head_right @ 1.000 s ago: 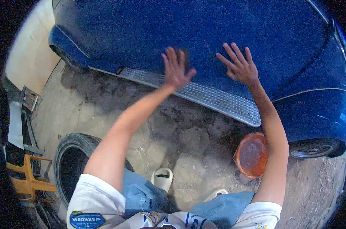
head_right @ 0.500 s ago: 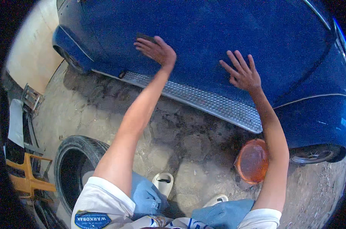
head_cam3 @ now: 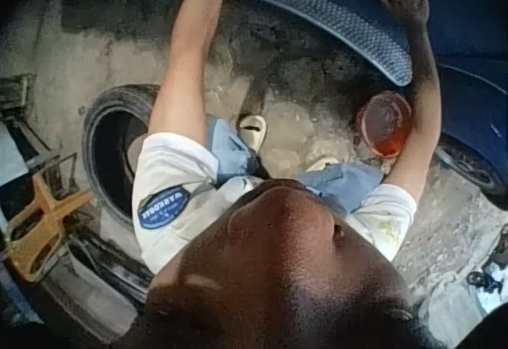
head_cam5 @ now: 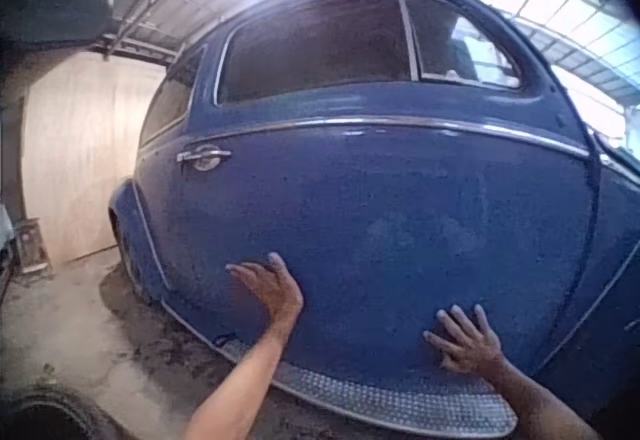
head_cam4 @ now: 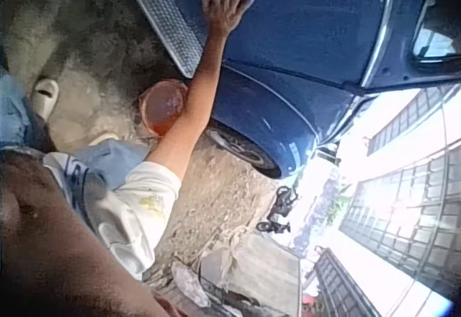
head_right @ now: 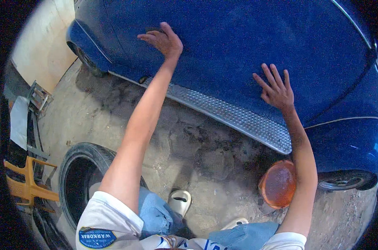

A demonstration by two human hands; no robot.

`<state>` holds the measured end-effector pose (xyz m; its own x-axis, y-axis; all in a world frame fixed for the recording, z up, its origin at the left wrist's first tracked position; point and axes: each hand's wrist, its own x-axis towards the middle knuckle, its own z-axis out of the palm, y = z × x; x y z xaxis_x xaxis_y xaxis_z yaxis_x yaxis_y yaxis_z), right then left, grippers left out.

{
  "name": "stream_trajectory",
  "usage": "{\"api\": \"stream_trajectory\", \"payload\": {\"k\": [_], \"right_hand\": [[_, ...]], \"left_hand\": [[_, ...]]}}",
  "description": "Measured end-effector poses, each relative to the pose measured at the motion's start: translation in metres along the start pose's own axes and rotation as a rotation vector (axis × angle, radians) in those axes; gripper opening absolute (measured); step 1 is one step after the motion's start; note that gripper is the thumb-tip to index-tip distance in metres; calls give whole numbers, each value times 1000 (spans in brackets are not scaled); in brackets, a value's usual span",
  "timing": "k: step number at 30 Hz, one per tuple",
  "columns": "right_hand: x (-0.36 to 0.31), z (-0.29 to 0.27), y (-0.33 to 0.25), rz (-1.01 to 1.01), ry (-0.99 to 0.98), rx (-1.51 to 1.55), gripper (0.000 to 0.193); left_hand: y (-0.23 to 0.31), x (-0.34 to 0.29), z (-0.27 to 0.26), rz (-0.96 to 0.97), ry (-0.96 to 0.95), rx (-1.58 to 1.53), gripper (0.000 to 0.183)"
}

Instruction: The person wets sandpaper in a bucket of water and sands the exterior surfaces of a car by hand.

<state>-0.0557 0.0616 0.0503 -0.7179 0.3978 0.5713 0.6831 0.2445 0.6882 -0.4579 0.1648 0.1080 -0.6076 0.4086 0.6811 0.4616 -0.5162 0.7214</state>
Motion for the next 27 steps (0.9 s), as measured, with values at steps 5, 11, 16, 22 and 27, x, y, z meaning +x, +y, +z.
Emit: {"api": "stream_trajectory", "payload": {"k": [5, 11, 16, 22, 27], "right_hand": [[3, -1, -2, 24, 82, 25, 74], [5, -1, -3, 31, 121, 25, 69], [0, 5, -2, 36, 117, 41, 62], [10, 12, -25, 149, 199, 137, 54], [44, 23, -54, 162, 291, 195, 57]], "left_hand": [[-12, -89, -1, 260, -291, 134, 110], [-15, -70, -9, 344, -157, 106, 106], [-18, 20, -6, 112, -9, -113, 104], [-21, -84, 5, 272, -147, 122, 104], [-12, -93, 2, 137, -171, 43, 103]]}}
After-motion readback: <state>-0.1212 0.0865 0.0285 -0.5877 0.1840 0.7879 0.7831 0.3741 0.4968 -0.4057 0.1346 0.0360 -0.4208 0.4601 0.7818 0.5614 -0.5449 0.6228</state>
